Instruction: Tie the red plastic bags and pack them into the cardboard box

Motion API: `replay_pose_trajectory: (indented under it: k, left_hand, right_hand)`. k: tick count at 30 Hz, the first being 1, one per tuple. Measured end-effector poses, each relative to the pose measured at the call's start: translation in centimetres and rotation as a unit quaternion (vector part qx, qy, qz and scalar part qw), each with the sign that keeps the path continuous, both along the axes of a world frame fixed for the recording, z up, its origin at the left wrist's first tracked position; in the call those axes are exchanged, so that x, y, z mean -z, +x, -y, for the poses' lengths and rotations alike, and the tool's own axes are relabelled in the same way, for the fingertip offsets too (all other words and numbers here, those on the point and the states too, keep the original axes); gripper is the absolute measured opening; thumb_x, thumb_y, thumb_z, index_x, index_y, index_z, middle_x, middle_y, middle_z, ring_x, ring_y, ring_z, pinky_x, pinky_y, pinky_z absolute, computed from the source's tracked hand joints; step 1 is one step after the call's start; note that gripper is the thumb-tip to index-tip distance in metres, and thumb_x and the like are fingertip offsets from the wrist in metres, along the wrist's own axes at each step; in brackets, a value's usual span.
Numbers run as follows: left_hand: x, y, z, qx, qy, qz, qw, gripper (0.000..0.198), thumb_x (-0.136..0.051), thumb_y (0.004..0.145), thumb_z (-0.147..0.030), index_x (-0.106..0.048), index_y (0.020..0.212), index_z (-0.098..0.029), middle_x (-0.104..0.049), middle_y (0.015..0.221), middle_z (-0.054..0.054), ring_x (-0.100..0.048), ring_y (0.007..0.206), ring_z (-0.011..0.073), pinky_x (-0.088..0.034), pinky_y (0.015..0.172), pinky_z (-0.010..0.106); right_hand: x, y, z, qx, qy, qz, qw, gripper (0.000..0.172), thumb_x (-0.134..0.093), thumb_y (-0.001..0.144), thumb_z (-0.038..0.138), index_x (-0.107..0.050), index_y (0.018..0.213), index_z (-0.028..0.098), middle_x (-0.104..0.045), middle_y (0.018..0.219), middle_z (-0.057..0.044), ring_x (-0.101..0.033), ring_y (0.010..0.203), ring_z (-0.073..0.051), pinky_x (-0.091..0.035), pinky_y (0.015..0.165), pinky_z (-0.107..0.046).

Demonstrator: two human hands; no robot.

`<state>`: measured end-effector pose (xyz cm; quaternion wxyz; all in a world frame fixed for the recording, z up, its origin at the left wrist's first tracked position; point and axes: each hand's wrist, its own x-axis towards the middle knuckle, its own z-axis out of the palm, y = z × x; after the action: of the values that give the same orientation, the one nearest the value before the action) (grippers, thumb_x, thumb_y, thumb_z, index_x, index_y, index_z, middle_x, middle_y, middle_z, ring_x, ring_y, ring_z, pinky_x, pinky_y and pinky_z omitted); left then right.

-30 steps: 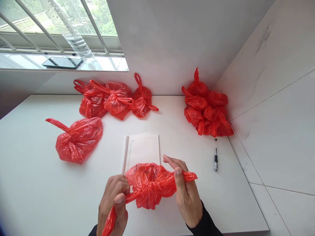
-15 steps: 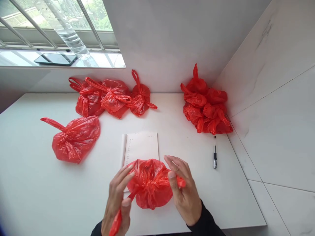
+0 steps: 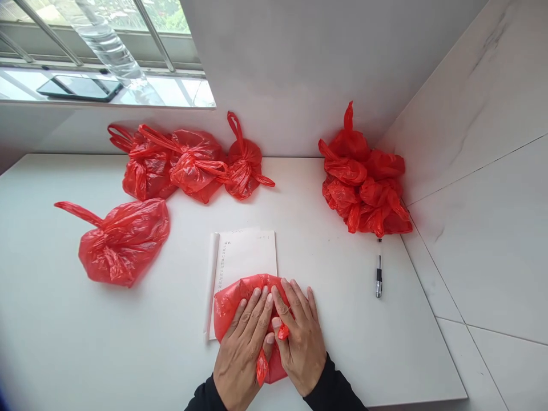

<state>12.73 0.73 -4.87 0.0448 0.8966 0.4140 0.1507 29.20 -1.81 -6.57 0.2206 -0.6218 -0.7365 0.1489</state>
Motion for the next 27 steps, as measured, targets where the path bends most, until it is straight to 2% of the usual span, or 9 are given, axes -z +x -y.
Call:
replay_pose_trajectory:
  k: [4,7,11,14,16,18,21,24,27]
  left_hand:
    - [0.3,0.1,0.0,-0.005,0.004,-0.004,1.000,0.060,-0.044,0.098,-0.018,-0.029,0.155,-0.009,-0.036,0.161,0.008,-0.026,0.151,0.0234,-0.015,0.126,0.039]
    - [0.3,0.3,0.1,-0.010,0.006,-0.004,1.000,0.059,-0.042,0.099,-0.019,-0.028,0.156,-0.011,-0.038,0.160,0.007,-0.027,0.151,0.0224,-0.021,0.125,0.040]
    - [-1.3,0.4,0.3,-0.029,-0.001,0.008,1.000,0.055,-0.041,0.100,-0.019,-0.032,0.154,-0.013,-0.036,0.161,0.008,-0.025,0.151,0.0257,-0.036,0.118,0.044]
    - [-3.2,-0.2,0.2,-0.042,-0.019,0.078,0.996,0.046,-0.041,0.100,-0.019,-0.045,0.146,-0.015,-0.038,0.160,0.008,-0.022,0.152,0.0285,-0.040,0.115,0.047]
    - [-4.2,-1.0,-0.2,-0.044,-0.021,0.140,0.989,0.040,-0.041,0.099,-0.013,-0.052,0.137,-0.016,-0.047,0.153,0.008,-0.028,0.149,0.0265,-0.039,0.115,0.046]
    - [-4.7,-1.9,-0.9,-0.056,0.000,0.167,0.984,0.037,-0.042,0.097,-0.007,-0.055,0.131,-0.017,-0.058,0.142,0.008,-0.036,0.145,0.0246,-0.036,0.117,0.047]
    - [-5.0,-2.6,-1.5,-0.080,0.018,0.156,0.984,0.038,-0.043,0.096,-0.004,-0.056,0.129,-0.018,-0.065,0.132,0.006,-0.041,0.140,0.0229,-0.035,0.117,0.048]
    - [-5.3,-2.2,-1.3,-0.054,-0.007,0.136,0.989,0.043,-0.042,0.099,-0.012,-0.049,0.141,-0.018,-0.059,0.141,0.006,-0.036,0.143,0.0224,-0.037,0.116,0.044]
    - [-5.3,-1.5,-0.7,0.016,-0.020,0.083,0.996,0.056,-0.048,0.099,-0.026,-0.035,0.153,-0.017,-0.044,0.156,0.006,-0.026,0.150,0.0254,-0.037,0.117,0.045]
  right_hand:
    - [0.4,-0.1,0.0,0.011,-0.014,0.016,1.000,0.060,-0.034,0.101,0.025,-0.019,0.160,0.026,-0.034,0.162,-0.007,-0.028,0.150,-0.031,-0.022,0.119,-0.066]
    - [0.7,-0.3,0.0,0.018,-0.015,0.002,1.000,0.061,-0.034,0.102,0.027,-0.018,0.160,0.027,-0.033,0.162,-0.006,-0.029,0.150,-0.032,-0.022,0.119,-0.066]
    - [-0.3,0.1,0.3,0.049,-0.002,-0.077,0.996,0.058,-0.032,0.104,0.031,-0.018,0.160,0.029,-0.037,0.160,-0.006,-0.030,0.149,-0.031,-0.018,0.119,-0.068]
    - [-2.1,1.5,0.3,0.100,0.012,-0.159,0.982,0.047,-0.029,0.105,0.033,-0.039,0.151,0.032,-0.052,0.147,-0.004,-0.042,0.140,-0.026,-0.016,0.121,-0.064]
    - [-3.2,2.8,0.1,0.134,0.025,-0.194,0.971,0.041,-0.028,0.106,0.035,-0.055,0.137,0.033,-0.062,0.131,-0.003,-0.053,0.128,-0.023,-0.015,0.123,-0.060]
    - [-3.8,3.9,-0.1,0.167,0.038,-0.203,0.964,0.040,-0.029,0.106,0.036,-0.063,0.126,0.032,-0.067,0.118,-0.002,-0.059,0.117,-0.021,-0.015,0.123,-0.059]
    - [-4.0,4.8,-0.4,0.199,0.033,-0.213,0.956,0.041,-0.031,0.106,0.041,-0.067,0.120,0.030,-0.069,0.114,-0.003,-0.059,0.114,-0.023,-0.016,0.122,-0.060]
    - [-4.3,4.4,-0.3,0.211,0.003,-0.274,0.938,0.043,-0.028,0.106,0.043,-0.065,0.123,0.029,-0.069,0.119,-0.005,-0.056,0.122,-0.026,-0.026,0.118,-0.061]
    - [-4.3,3.5,0.2,0.200,-0.045,-0.336,0.919,0.043,-0.031,0.106,0.044,-0.049,0.143,0.032,-0.062,0.135,-0.007,-0.052,0.131,-0.027,-0.043,0.108,-0.057]
